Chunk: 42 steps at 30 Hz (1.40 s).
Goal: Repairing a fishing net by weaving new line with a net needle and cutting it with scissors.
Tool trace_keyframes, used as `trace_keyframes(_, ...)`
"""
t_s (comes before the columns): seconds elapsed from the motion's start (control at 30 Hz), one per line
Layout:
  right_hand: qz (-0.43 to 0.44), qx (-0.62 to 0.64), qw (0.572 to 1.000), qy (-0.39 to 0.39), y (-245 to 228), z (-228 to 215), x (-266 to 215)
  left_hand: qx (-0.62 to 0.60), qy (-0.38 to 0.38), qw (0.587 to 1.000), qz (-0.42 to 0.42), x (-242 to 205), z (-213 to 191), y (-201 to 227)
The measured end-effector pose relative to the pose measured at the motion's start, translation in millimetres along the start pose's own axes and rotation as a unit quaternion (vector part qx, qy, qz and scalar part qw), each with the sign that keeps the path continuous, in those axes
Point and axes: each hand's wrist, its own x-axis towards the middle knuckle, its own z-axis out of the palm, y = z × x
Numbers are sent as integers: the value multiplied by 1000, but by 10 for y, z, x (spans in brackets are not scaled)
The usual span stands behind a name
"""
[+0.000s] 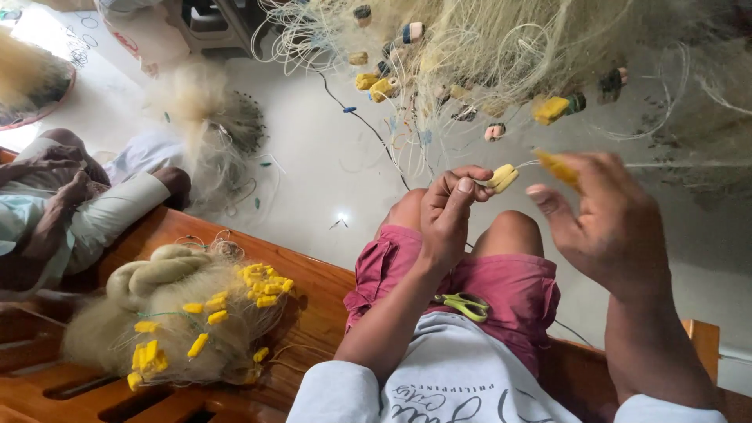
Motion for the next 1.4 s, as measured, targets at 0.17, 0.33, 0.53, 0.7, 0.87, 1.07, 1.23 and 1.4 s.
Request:
trace_keyframes(0.17,85,120,974,-172,-10,53,72,34,-3,999,-1,-22,43,83)
trace_keyframes(0.33,144,352,917,-117,-91,20,171,52,-6,999,2,-32,53,137)
trace_keyframes(0.53,204,371,904,-63,-267,65,303,87,-22,996,22,-33,72,180)
trace_keyframes(0.7,188,381,905,-26,-282,183,317,97,-36,994,47,-50,104,174)
trace_keyframes(0.87,130,427,894,30,-236,353,287,97,-18,993,69,-12,146,198)
trace_keyframes(1.07,50,394,912,104,-145,517,155,133,-14,985,110,15,151,217)
trace_keyframes(1.23,34,357,933,41,-123,423,-51,181,-6,973,142,16,27,33)
trace_keyframes(1.4,-93,190,973,-90,72,228,-67,202,48,975,83,-7,99,123)
